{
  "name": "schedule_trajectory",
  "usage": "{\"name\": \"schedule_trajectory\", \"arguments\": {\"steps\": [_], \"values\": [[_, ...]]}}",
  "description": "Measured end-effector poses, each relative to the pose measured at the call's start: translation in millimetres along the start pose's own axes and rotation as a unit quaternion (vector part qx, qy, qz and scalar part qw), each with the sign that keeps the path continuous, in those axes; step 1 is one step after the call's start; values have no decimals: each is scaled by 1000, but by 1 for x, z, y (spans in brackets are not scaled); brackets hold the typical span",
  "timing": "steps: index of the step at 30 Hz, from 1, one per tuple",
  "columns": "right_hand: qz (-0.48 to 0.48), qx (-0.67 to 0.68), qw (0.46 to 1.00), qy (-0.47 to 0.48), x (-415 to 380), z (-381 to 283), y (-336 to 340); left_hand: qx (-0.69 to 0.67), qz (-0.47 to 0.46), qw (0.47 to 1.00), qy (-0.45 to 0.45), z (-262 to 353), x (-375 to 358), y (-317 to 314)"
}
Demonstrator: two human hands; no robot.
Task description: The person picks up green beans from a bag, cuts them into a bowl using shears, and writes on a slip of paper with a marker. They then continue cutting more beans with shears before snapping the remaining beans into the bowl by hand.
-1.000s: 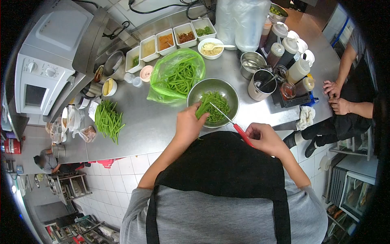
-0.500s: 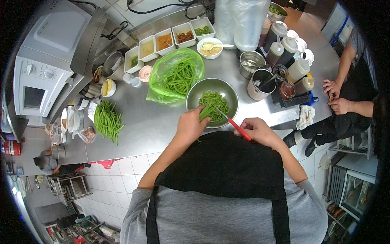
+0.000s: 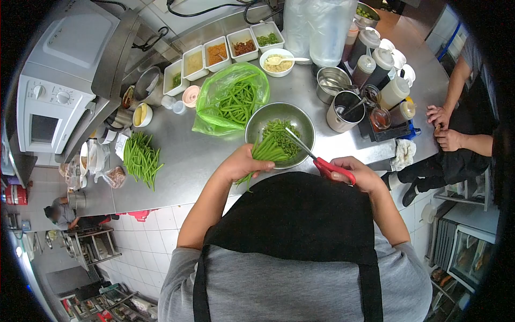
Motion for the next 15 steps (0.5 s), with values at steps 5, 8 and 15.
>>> {"name": "schedule_trajectory", "arguments": {"steps": [5,8,15], "values": [[-5,-67,998,-20,3,-4,-7,111,47,992,41,3,-1,-5],[-8,-86,996,-38,8,-12,-10,128,33,989,63,4,0,-12],[1,-87,996,-34,14,-5,-8,97,-3,994,49,1,1,-13]]}}
Point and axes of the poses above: each hand's wrist, its own x-axis towards the middle knuckle, its own y-axis out of the back of the hand, z = x × y, the point moved 4 cm from there along x, towards the middle knuckle, and after that the axes turned 9 degrees about -z, right-handed, at the moved point
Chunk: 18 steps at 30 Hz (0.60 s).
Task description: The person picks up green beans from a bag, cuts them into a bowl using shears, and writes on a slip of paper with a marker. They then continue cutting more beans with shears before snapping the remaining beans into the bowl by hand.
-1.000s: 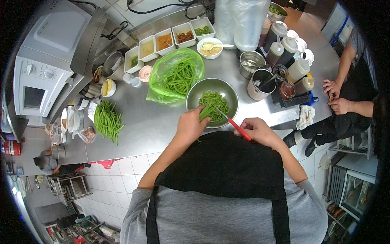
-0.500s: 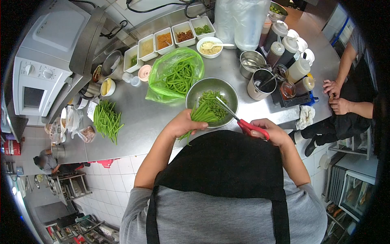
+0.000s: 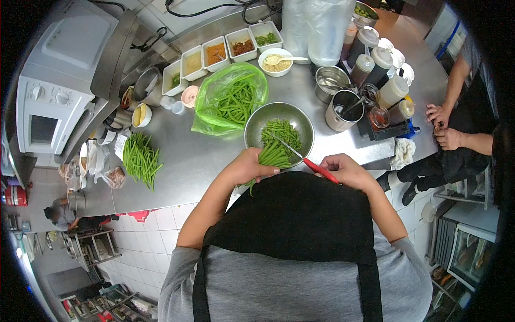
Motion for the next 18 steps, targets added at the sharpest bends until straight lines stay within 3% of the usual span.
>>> {"name": "schedule_trajectory", "arguments": {"steps": [6,11,14,18], "values": [[-20,3,1000,-10,-4,28,11,10,-32,999,11,1,-3,6],[3,-16,1000,-21,-18,-8,12,50,-56,997,26,4,-2,9],[-30,-71,997,12,-16,-10,16,81,-86,992,34,5,3,10],[-26,-35,999,-19,-13,-14,13,104,-92,989,47,7,8,8]]}}
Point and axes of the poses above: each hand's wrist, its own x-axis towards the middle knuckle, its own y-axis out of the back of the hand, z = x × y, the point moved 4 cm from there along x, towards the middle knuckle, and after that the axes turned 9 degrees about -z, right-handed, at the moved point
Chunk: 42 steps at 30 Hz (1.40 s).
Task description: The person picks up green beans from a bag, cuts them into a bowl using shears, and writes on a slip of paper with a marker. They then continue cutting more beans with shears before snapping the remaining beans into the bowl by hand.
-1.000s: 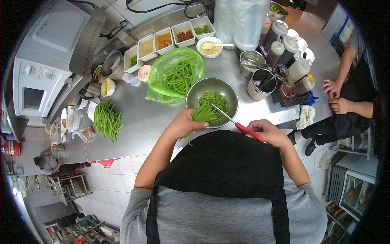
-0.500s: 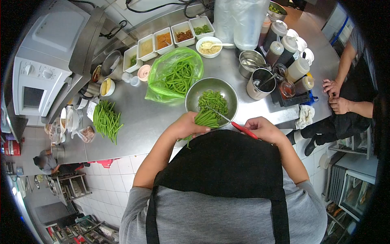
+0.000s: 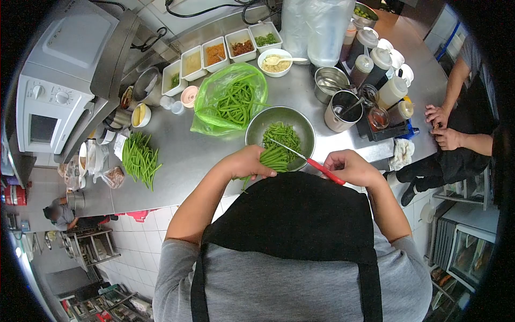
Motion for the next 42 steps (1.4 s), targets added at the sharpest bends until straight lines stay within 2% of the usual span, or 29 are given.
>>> {"name": "schedule_trajectory", "arguments": {"steps": [2,5,7,9,10,13,15,18,20,22,23,25,28,29,31,33,35,38,40,41,42], "values": [[5,13,1000,-26,2,6,-1,1,-2,1000,10,0,1,0],[26,-40,998,-44,-4,7,2,12,-9,1000,11,2,-1,1],[87,-98,990,-44,-21,-1,11,45,-12,999,-3,1,-3,3],[161,-167,972,-30,-38,6,25,33,40,996,-70,-6,-9,11],[203,-230,950,-61,-49,8,33,27,67,992,-104,-8,-12,14],[248,-308,908,-136,-70,17,44,62,233,948,-206,-9,-23,22],[256,-349,888,-157,-67,28,45,72,254,935,-238,-8,-27,23],[307,-384,860,-139,-39,38,35,78,287,915,-273,-10,-28,22],[328,-420,840,-103,-18,41,30,43,301,910,-281,-11,-27,18],[339,-406,848,-27,1,48,30,-27,304,911,-278,-6,-30,13],[353,-433,829,-1,6,48,29,-114,288,905,-293,-6,-29,12],[379,-488,785,53,14,44,26,-284,251,869,-319,-6,-27,12],[409,-453,789,66,14,6,18,-442,170,811,-343,8,-31,4],[400,-416,812,89,19,-1,17,-462,146,805,-343,12,-29,-1],[355,-269,872,201,22,-45,1,-500,93,791,-340,21,-22,-15],[267,-204,875,347,29,-93,-18,-501,59,802,-320,28,-12,-32],[184,-213,854,438,52,-118,-30,-512,25,801,-309,27,-1,-46],[-42,-197,894,400,95,-114,-34,-457,13,831,-317,27,0,-53],[-195,-154,944,219,105,-102,-41,-442,11,842,-310,21,-2,-50],[-268,-128,947,122,105,-96,-46,-437,-1,844,-311,19,-2,-46],[-240,-100,948,181,108,-98,-46,-433,-13,845,-312,18,-4,-43]]}}
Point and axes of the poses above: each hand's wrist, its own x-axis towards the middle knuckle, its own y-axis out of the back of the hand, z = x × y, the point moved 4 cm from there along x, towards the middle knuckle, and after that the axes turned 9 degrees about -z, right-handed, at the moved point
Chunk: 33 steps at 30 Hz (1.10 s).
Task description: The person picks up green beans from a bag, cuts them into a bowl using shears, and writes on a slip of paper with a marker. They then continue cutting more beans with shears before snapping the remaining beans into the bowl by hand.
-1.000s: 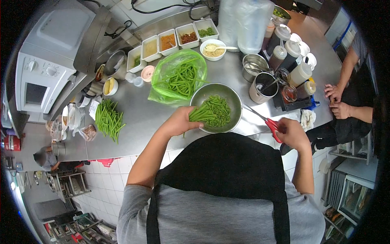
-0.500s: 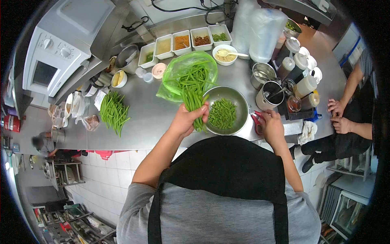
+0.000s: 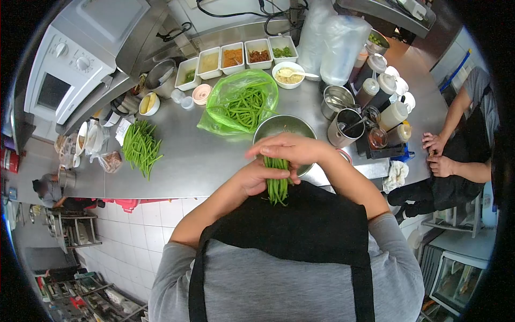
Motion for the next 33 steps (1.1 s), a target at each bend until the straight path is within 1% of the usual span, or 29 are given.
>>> {"name": "schedule_trajectory", "arguments": {"steps": [1,2,3,4,5,6,7,8,9,10,11,12,13,16,17,18,20,22,23,26,29,32,33], "values": [[37,8,997,60,3,4,1,-30,37,999,26,0,-3,4],[96,97,985,103,6,2,1,-29,60,998,-16,6,-2,3],[149,178,960,155,8,0,0,-28,83,994,-60,14,0,3],[155,246,945,153,9,8,-1,-27,105,989,-103,22,1,2],[160,311,925,149,11,22,-1,27,164,973,-161,34,3,-3],[165,374,901,146,12,23,-3,174,201,934,-238,48,4,-6],[204,457,854,143,12,27,-14,315,233,867,-308,60,3,-10],[199,508,821,168,16,29,-23,445,261,774,-368,69,2,-18],[193,557,785,192,20,36,-30,529,246,709,-397,77,2,-28],[185,605,744,216,22,41,-35,533,232,706,-404,74,4,-30],[147,561,758,298,12,25,-35,538,218,703,-410,68,8,-34],[166,575,749,285,11,28,-34,542,204,700,-417,60,11,-37],[184,588,739,273,10,31,-33,514,207,734,-392,48,13,-34],[236,625,707,233,10,43,-27,642,198,608,-423,50,25,-26],[253,636,696,218,10,49,-27,673,234,574,-402,53,25,-24],[270,647,684,203,9,55,-26,684,228,580,-378,53,25,-24],[270,641,679,237,8,77,-22,705,214,591,-328,53,26,-25],[268,636,674,264,7,94,-18,522,194,757,-342,40,31,-15],[267,637,672,267,9,92,-18,418,179,823,-341,35,34,-13],[273,640,669,262,12,87,-18,397,189,829,-346,32,38,-11],[280,638,670,257,11,84,-18,383,196,846,-316,33,38,-7],[285,639,669,250,10,81,-20,474,241,789,-306,35,39,-2],[288,632,676,244,7,78,-21,539,254,728,-338,40,36,-7]]}}
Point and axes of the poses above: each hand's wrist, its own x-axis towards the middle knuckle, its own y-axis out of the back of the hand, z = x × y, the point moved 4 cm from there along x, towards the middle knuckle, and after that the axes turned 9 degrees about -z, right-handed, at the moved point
